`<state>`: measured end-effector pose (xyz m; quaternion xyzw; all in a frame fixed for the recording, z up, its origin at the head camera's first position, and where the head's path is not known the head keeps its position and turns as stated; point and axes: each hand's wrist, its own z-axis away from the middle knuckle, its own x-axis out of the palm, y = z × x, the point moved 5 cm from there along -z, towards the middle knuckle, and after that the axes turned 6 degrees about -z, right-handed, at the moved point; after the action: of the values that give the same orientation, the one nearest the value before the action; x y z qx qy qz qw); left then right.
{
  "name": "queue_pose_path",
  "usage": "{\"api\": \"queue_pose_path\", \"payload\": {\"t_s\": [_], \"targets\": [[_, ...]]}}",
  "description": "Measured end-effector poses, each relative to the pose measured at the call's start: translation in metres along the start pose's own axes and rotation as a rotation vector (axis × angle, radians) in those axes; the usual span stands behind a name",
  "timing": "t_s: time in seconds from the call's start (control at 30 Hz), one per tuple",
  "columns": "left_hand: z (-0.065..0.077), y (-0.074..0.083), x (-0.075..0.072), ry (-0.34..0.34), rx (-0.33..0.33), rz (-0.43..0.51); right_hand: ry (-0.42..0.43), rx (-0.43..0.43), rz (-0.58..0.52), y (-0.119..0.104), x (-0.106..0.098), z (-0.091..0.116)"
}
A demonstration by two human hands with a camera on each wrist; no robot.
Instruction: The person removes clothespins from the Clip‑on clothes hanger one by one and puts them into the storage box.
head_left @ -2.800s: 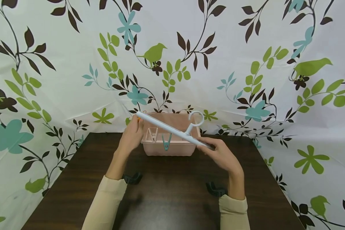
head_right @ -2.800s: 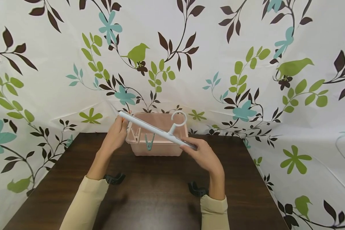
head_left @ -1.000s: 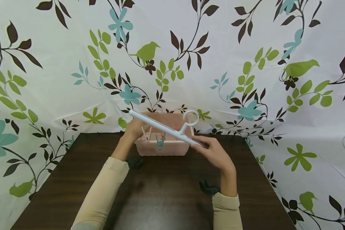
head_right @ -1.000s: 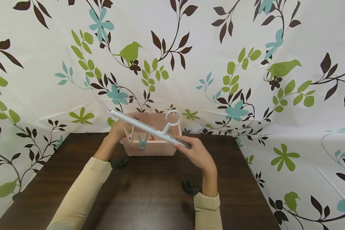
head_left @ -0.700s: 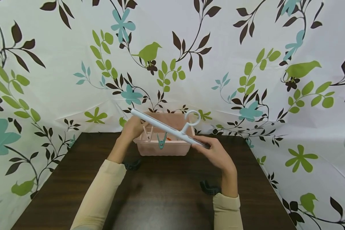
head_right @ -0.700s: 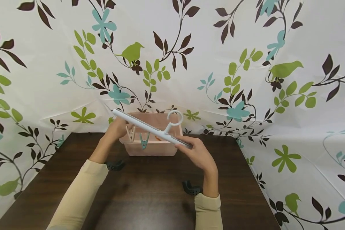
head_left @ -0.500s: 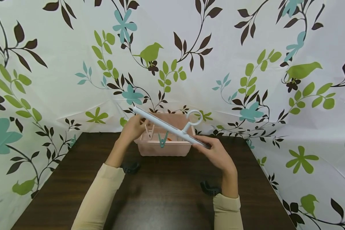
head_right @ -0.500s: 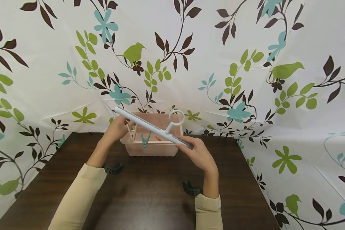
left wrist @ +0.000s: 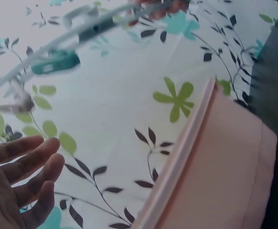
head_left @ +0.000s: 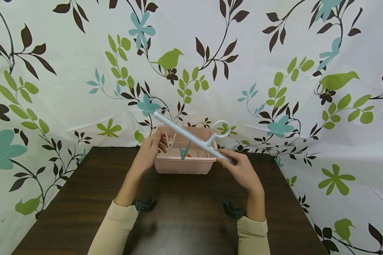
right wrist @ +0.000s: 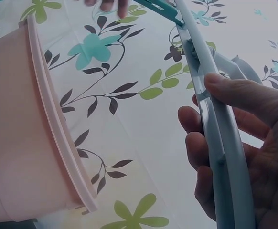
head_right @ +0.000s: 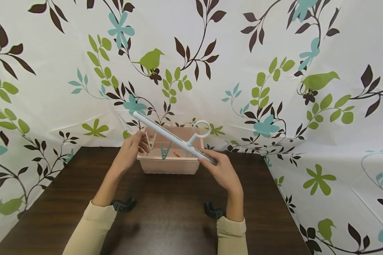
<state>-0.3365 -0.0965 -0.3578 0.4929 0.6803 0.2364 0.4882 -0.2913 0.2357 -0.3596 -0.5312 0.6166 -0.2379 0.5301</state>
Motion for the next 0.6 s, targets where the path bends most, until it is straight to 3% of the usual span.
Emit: {"api": "queue_pose_path", "payload": {"t_s": [0.13,0.27,0.4,0.6], "targets": [[0.005,0.013,0.003,0.001,0.041,0.003,0.002,-0.011,-0.005,-0.001,0.0,0.0],[0.005,0.019,0.009,-0.051,0.065,0.089,0.011,-0.018,-0.004,-0.001,0.0,0.0],[0.006,0.02,0.015,-0.114,0.047,0.196,0.011,-0.025,-0.005,-0.001,0.001,0.0],[0.008,0.019,0.017,-0.118,0.02,0.234,0.002,-0.024,0.0,0.0,0.002,0.001]]}}
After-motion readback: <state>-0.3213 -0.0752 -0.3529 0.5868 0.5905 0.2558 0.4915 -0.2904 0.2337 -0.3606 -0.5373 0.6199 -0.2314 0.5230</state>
